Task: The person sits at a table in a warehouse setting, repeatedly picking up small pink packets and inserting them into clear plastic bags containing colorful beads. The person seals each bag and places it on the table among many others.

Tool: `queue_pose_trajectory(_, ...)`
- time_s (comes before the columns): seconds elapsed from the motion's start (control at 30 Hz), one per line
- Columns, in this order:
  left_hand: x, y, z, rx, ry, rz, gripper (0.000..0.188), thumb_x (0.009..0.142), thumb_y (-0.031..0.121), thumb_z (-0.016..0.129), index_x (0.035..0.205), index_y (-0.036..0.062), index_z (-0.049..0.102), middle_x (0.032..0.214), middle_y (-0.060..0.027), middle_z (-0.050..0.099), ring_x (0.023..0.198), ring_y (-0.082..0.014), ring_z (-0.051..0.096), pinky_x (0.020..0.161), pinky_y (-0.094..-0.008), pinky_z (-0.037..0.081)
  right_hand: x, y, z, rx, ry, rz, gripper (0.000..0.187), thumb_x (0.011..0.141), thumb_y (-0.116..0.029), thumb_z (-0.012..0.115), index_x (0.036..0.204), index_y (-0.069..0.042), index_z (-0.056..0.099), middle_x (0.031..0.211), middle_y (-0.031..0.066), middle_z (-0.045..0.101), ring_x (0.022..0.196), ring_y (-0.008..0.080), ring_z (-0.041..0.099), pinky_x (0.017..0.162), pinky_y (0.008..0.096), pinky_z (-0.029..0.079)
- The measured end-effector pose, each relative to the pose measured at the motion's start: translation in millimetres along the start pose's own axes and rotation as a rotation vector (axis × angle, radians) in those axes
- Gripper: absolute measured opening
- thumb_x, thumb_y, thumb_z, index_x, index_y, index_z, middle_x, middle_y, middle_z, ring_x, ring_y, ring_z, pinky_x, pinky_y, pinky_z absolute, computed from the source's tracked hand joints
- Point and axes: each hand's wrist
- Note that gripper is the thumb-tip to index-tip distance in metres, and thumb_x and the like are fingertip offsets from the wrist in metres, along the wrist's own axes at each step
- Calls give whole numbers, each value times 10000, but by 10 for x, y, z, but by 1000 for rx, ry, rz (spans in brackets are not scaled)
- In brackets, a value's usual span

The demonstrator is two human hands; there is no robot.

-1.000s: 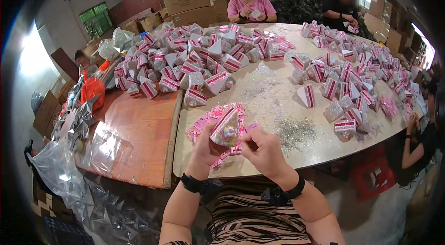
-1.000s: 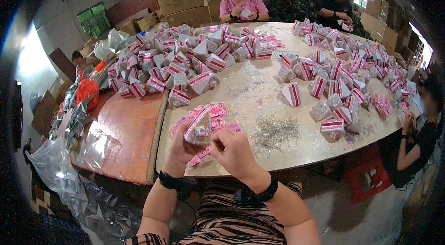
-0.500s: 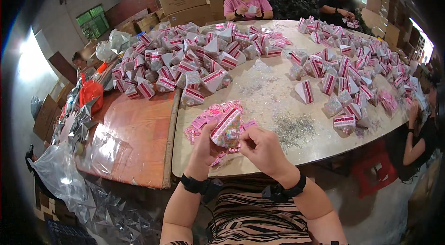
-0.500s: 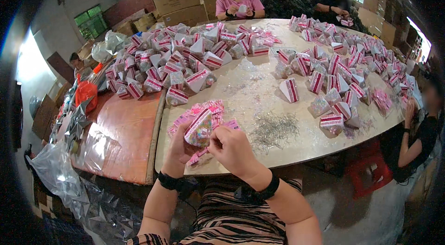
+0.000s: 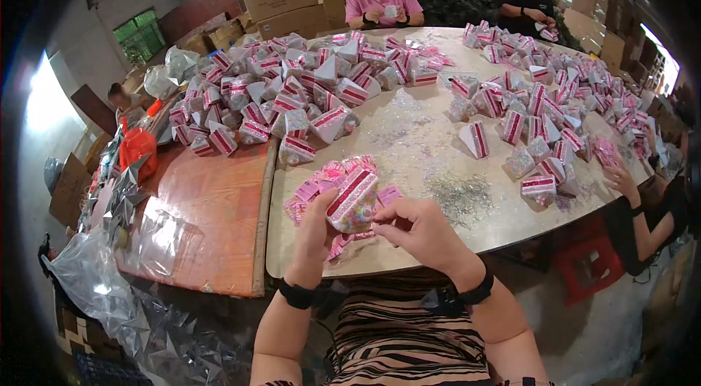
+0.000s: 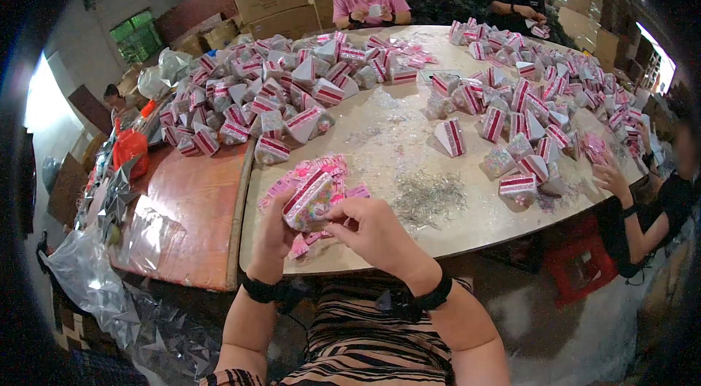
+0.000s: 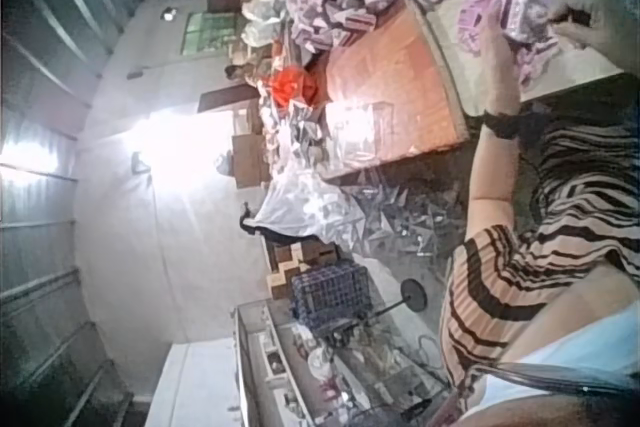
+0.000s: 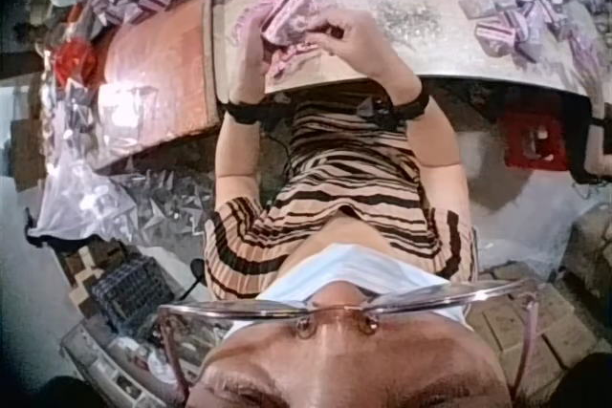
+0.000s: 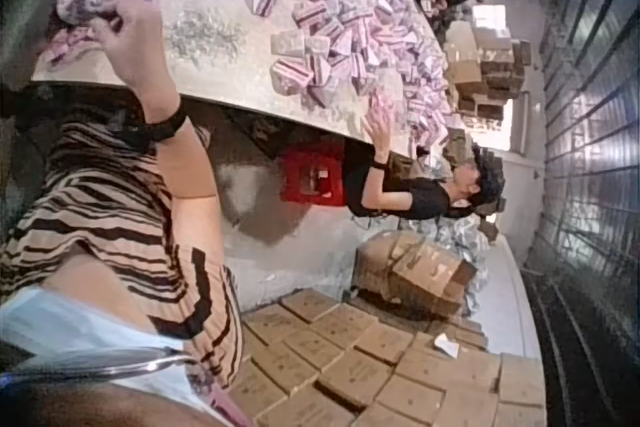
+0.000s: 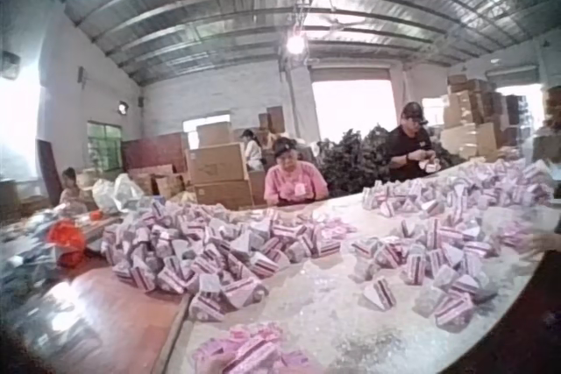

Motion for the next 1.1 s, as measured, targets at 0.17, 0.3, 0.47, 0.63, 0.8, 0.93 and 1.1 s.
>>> queue_pose_trajectory(0.17,107,-128,-68,-12,-58,-45,295,952,306,499,1055,59,623,887,-41,684,706,-127,652,539,-278,504,-46,82,-83,487,-108,210,78,844,-32,719,809,1,658,655,35,633,542,70,598,491,200,465)
queue_pose_trajectory(0.3,28,-123,-52,-8,-43,-79,327,955,300,498,1087,23,611,908,-68,688,731,-149,664,546,-265,523,-2,156,-47,477,-101,301,112,845,-43,720,784,1,638,633,33,630,529,74,599,471,205,460)
queue_pose_trajectory(0.47,51,-207,-146,39,-8,38,302,952,260,528,1045,-13,620,903,-102,685,725,-161,668,558,-278,529,-68,290,80,534,-76,275,146,847,-75,727,774,1,627,635,34,634,530,87,609,478,219,470)
queue_pose_trajectory(0.63,-5,-191,-66,127,44,-10,342,986,267,495,1120,-22,619,918,-92,679,727,-146,655,560,-269,512,-145,386,102,626,-202,324,140,889,-106,673,816,7,635,696,73,668,569,129,651,519,245,524)
queue_pose_trajectory(0.8,-93,-137,-148,473,-102,105,496,1026,365,427,1347,-3,514,1009,-79,637,701,-117,624,552,-234,487,-80,414,-578,620,3,548,130,849,-110,699,852,16,669,739,110,686,571,166,659,540,288,554)
queue_pose_trajectory(0.93,-95,-140,-191,658,-67,221,396,984,251,518,1278,-11,559,1001,-75,633,724,-110,605,590,-230,482,-37,522,-2332,497,568,22,231,852,-110,689,1051,4,655,1018,95,648,813,174,631,725,286,515)
queue_pose_trajectory(1.1,-164,-200,-30,895,-76,428,248,886,80,648,1125,14,646,980,-50,607,788,-116,560,666,-252,455,-313,449,-2992,-194,846,142,289,908,-191,645,1127,-4,655,1045,101,663,822,198,637,714,292,500)
Point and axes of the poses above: each hand's wrist, its own x-axis towards the middle knuckle, its own z-axis out of the palm, y = z × x
